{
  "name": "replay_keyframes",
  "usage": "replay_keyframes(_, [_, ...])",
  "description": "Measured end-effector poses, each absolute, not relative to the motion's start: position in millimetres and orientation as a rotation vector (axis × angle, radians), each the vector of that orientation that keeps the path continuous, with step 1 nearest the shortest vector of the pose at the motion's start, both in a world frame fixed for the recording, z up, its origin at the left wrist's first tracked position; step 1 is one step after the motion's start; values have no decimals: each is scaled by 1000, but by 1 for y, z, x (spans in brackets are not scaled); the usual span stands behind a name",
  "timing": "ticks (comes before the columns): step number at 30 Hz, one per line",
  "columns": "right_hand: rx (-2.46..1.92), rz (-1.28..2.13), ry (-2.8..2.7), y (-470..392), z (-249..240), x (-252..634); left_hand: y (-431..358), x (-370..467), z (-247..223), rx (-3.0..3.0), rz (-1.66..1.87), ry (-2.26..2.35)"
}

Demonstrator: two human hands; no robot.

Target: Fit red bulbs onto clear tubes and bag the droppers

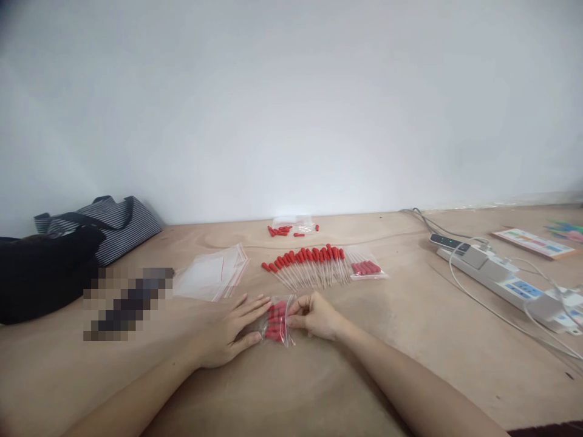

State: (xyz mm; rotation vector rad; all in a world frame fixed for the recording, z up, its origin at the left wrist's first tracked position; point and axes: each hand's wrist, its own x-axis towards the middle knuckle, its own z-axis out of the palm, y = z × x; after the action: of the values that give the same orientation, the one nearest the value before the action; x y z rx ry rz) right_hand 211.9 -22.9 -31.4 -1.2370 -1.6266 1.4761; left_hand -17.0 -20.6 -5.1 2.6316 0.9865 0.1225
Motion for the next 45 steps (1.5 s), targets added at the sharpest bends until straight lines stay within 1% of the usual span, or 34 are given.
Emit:
replay_keyframes(2, [-1261,1393,-1669,-18,-28,221,-21,-17,-5,2624,135,961])
replay_keyframes(3, [-1302,1289,-1686,-13,-26,227,-21,-17,-5,2620,142,958])
replay_keyframes(5, [-1417,943,-1724,1,-19,240,-21,-17,-4,2613,162,971])
replay_keyframes(7, [-1633,531,-1718,20,-11,253,-21,-17,-2,2608,180,996])
replay_keyframes(9, [-1840,212,-1696,39,-5,264,-20,-18,-1,2601,179,1014])
replay_keyframes(11, [-1971,23,-1682,57,-2,272,-20,-19,-1,2593,165,1018])
replay_keyframes(13, [-2026,-43,-1695,73,-2,277,-19,-20,-1,2588,166,1013])
replay_keyframes(20, [-2018,59,-1647,100,-13,285,-18,-22,-2,2595,162,992])
replay_keyframes(25, [-1895,206,-1528,99,-3,293,-18,-22,-1,2599,154,990])
replay_keyframes(30, [-1647,407,-1395,71,12,308,-19,-21,0,2601,136,998])
replay_keyframes(33, [-1302,684,-1069,43,1,302,-19,-20,0,2607,123,1014])
replay_keyframes(35, [-1199,819,-934,24,-12,289,-19,-19,0,2611,121,1018])
replay_keyframes(39, [-1142,995,-830,-5,-35,257,-20,-18,0,2602,135,1031])
replay_keyframes(45, [-1148,1084,-711,-21,-39,237,-21,-17,-2,2608,132,1057])
